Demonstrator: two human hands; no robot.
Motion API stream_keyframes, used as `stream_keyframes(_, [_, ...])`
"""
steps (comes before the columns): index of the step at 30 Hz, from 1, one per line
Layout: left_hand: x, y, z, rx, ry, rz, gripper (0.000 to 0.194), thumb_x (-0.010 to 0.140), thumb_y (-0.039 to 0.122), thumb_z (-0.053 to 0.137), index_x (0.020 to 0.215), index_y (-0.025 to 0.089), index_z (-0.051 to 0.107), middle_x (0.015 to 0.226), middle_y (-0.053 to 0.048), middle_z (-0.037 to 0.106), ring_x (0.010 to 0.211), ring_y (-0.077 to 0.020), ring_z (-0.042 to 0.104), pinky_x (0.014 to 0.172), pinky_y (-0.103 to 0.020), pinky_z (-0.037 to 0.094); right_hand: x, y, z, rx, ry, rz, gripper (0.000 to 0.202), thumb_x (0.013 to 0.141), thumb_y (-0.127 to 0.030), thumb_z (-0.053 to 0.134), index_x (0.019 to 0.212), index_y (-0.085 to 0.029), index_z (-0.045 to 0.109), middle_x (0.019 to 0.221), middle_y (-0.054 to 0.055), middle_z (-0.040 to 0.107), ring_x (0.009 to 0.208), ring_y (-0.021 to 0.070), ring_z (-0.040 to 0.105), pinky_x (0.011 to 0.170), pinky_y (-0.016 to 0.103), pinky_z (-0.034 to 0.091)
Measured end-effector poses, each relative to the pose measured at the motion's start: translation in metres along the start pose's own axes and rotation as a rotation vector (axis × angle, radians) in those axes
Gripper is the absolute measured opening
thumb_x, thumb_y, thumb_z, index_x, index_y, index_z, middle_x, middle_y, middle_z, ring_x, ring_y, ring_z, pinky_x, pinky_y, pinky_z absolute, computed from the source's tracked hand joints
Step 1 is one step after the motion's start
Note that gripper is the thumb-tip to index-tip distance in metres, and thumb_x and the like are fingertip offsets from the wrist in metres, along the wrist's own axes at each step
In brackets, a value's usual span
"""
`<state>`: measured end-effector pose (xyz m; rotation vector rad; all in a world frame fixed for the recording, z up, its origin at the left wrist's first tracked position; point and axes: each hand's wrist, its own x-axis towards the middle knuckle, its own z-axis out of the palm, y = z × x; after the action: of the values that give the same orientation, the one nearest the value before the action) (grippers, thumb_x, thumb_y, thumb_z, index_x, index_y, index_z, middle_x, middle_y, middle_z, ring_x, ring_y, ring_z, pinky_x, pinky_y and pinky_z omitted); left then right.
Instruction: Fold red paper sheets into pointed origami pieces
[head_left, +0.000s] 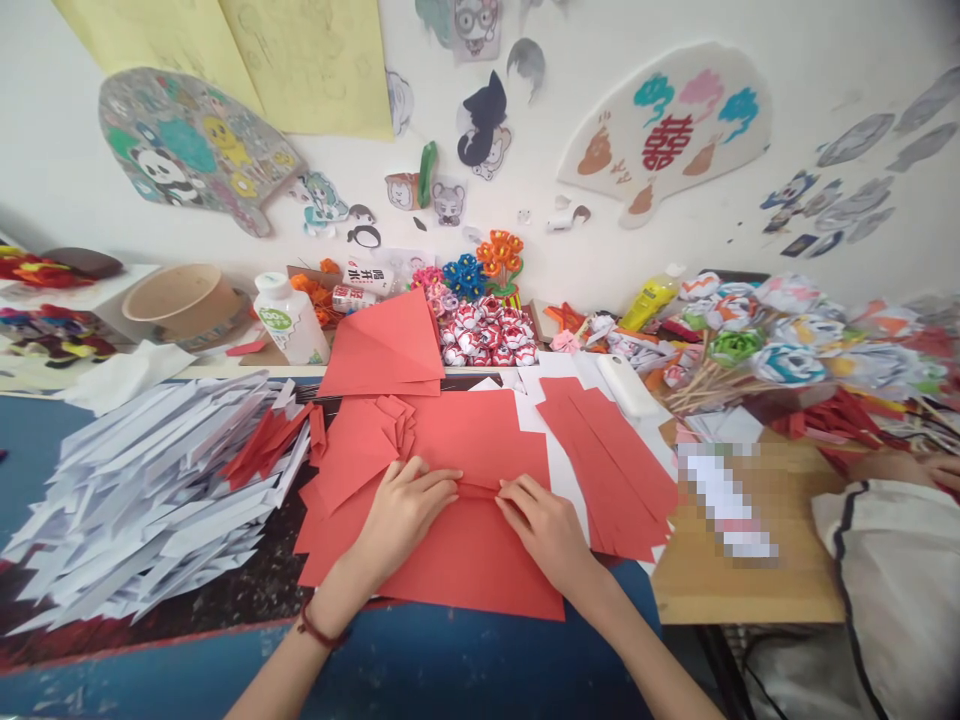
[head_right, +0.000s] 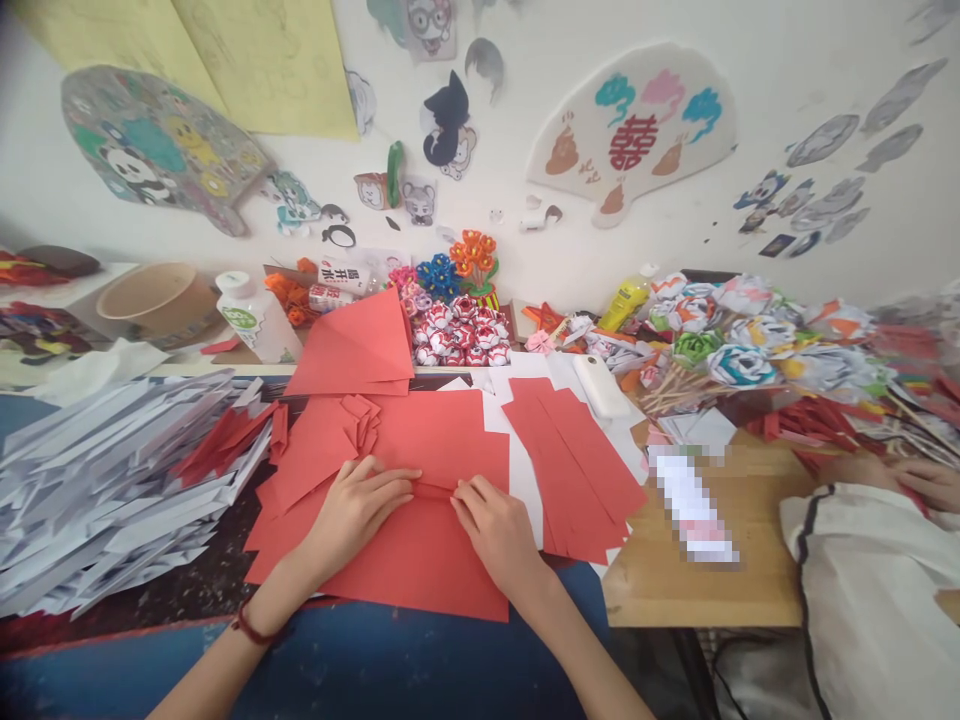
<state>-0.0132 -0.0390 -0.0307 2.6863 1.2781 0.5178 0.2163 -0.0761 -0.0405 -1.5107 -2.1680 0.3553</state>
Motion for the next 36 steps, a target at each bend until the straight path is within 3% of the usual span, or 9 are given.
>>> stream_keyframes(7, [0.006,0.005,0.004,-0.192,0.058,-0.198,0.015,0.093,0.026,0.052,0.084,0.024,0.064,0.121,0.000,0.063,0.102,-0.0230,0.047,0.082,-0.038,0.036,0.009,-0.003,-0.004,0.262,0.060,0.219,0.015,0.087,-0.022,0.059,0.072,-0.021,0.057,0.096,0.001,0.063,0.075,0.0151,0.062,0.064,0.027,0.046])
stream_keyframes(14, [0.010,0.008,0.006,-0.217,0.069,-0.332,0.012,0.085,0.025,0.059,0.074,0.024,0.063,0.124,0.000,0.059,0.111,-0.0262,0.046,0.085,-0.042,0.036,0.018,0.001,-0.004,0.324,0.045,0.337,0.010,0.077,-0.024,0.066,0.067,-0.022,0.065,0.096,0.001,0.061,0.064,0.0125,0.056,0.060,0.028,0.043])
stream_keyframes(24, [0.008,0.012,0.007,-0.174,0.098,-0.303,0.016,0.090,0.031,0.054,0.077,0.024,0.061,0.124,-0.002,0.059,0.111,-0.0255,0.047,0.087,-0.042,0.037,0.025,0.003,-0.010,0.246,-0.048,0.384,0.010,0.075,-0.028,0.067,0.067,-0.023,0.068,0.090,-0.001,0.060,0.067,0.0125,0.056,0.059,0.027,0.039])
stream_keyframes(36, [0.012,0.015,0.008,-0.146,0.088,-0.289,0.011,0.087,0.023,0.056,0.075,0.022,0.057,0.122,-0.002,0.060,0.107,-0.0257,0.048,0.085,-0.043,0.037,0.029,0.006,-0.012,0.270,-0.076,0.334,0.014,0.074,-0.026,0.070,0.063,-0.022,0.063,0.081,-0.002,0.056,0.063,0.0118,0.054,0.057,0.026,0.039])
